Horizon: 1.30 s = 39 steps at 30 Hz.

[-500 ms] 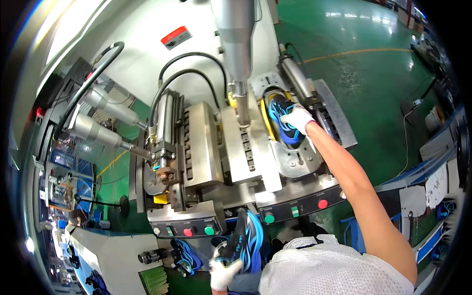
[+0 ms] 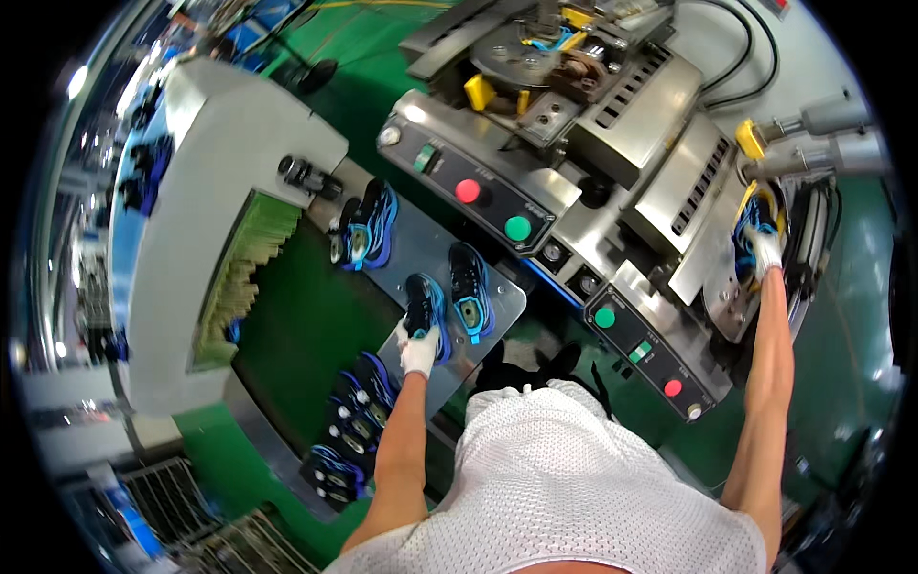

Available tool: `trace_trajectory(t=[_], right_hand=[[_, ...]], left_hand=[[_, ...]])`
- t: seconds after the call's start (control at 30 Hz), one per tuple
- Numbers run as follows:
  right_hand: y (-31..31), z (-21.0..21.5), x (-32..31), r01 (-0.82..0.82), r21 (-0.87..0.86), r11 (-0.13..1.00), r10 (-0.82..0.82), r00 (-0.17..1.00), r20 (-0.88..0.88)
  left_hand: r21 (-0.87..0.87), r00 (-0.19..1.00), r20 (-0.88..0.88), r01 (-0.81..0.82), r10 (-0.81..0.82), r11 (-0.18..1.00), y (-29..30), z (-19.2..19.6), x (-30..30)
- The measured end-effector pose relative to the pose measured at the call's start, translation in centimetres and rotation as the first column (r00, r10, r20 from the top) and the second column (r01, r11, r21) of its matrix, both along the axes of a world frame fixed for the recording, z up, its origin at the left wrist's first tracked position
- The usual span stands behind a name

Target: The person repeatedly picks up blue and black shoes from a conveyor belt, places them into a machine fixture, and removes them after processing. The operator handles the shoes one at a time, moving them between the belt and the machine.

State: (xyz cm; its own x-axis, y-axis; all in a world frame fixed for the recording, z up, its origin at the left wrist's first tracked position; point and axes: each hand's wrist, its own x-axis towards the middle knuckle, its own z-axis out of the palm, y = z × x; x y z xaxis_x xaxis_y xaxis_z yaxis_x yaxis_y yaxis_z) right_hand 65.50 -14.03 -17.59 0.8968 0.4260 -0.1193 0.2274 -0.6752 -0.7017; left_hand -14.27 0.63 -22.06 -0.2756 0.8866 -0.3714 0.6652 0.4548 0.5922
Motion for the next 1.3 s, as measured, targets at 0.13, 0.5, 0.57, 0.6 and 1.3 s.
trace_trajectory(t=[0.13,0.5,0.57,0.6,1.3], right_hand=[[1.3,7.7,-17.6,-0.135,-0.057,0.989,0.147,0.899,0.413],[1.5,-0.9,-49.5,-0.388,-0.685,0.617,0.748,0.56,0.356],[1.5,-1.1,-49.3,-0.391,-0.645,0.657,0.682,0.674,0.286],[1.7,-0.5,-50.4,-0.421,-0.587,0.691,0.66,0.7,0.274],[17.3,-11.5,-69.3,-0.372,-0.398,0.839,0.488,0.838,0.246]], left_hand=[[-0.138,0.996,0.013,0.085,-0.084,0.987,-0.6,-4.3,-0.4],[-0.102,0.797,0.321,0.566,-0.512,0.818,4.1,-3.7,-7.5],[-0.011,0.815,0.256,0.54,-0.519,0.842,6.4,-6.0,-13.4],[0.074,0.86,0.17,0.475,-0.48,0.877,8.1,-8.2,-17.1],[-0.196,0.702,-0.631,0.267,-0.329,0.944,55.7,-16.5,-58.9]])
